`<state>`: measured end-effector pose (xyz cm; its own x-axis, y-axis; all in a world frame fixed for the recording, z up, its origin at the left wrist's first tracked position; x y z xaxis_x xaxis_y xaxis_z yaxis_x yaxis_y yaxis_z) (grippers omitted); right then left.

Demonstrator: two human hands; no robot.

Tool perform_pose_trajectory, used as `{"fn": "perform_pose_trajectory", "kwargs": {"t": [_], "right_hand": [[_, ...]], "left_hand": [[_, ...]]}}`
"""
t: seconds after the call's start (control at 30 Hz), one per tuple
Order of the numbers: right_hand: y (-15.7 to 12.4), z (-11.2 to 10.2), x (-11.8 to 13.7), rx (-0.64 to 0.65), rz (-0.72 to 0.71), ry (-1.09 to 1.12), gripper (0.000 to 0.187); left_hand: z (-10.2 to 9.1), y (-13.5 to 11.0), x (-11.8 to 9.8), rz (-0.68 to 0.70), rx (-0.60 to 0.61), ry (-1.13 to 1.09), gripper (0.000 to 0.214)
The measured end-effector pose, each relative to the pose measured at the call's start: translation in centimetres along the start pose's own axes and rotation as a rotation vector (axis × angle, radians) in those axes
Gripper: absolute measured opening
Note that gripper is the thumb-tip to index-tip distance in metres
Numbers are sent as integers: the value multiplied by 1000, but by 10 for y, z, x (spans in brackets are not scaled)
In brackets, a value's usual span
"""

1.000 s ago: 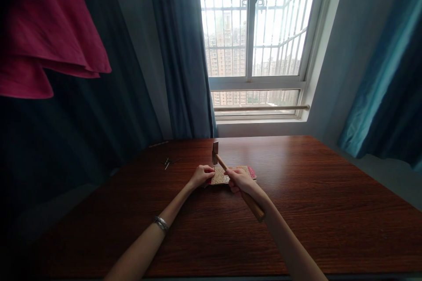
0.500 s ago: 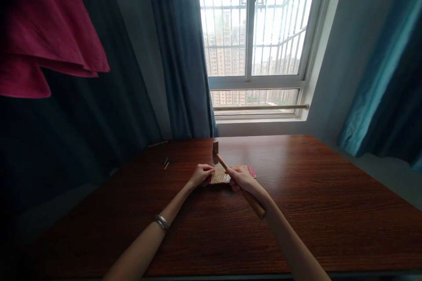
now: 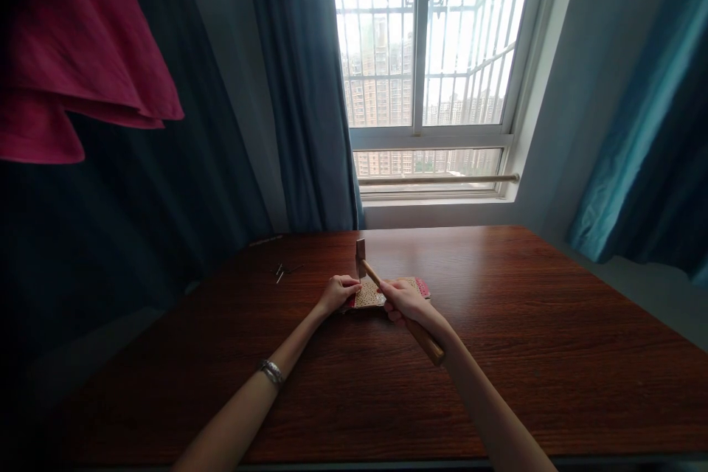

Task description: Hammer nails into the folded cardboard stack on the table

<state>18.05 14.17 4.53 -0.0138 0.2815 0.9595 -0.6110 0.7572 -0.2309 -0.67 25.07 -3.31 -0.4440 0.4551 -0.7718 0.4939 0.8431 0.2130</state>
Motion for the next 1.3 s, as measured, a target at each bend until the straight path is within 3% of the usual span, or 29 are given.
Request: {"fn": "perform_pose_trajectory", "kwargs": {"t": [0.17, 0.93, 1.1, 1.3], "right_hand": [[-1, 1, 1, -19, -45, 32, 40], [-3, 8, -1, -9, 46, 46, 37], [-1, 6, 0, -5, -20, 54, 37], [-4, 9, 1, -7, 50, 18, 38]], "left_hand": [[1, 1, 3, -13, 3, 26, 25], [1, -2, -4, -25, 2, 63, 22], [2, 0, 1, -2, 23, 65, 23], [2, 0, 2, 9, 17, 48, 21]]}}
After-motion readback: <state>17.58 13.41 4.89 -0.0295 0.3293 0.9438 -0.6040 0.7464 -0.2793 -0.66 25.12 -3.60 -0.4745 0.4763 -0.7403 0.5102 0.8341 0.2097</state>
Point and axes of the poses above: each hand's wrist, its own y-axis towards the middle knuckle, its own z-axis out of the palm, x = y × z, the point moved 3 cm from there along y, towards the middle knuckle, and after that the axes turned 14 degrees about x, right-handed, at the moved point
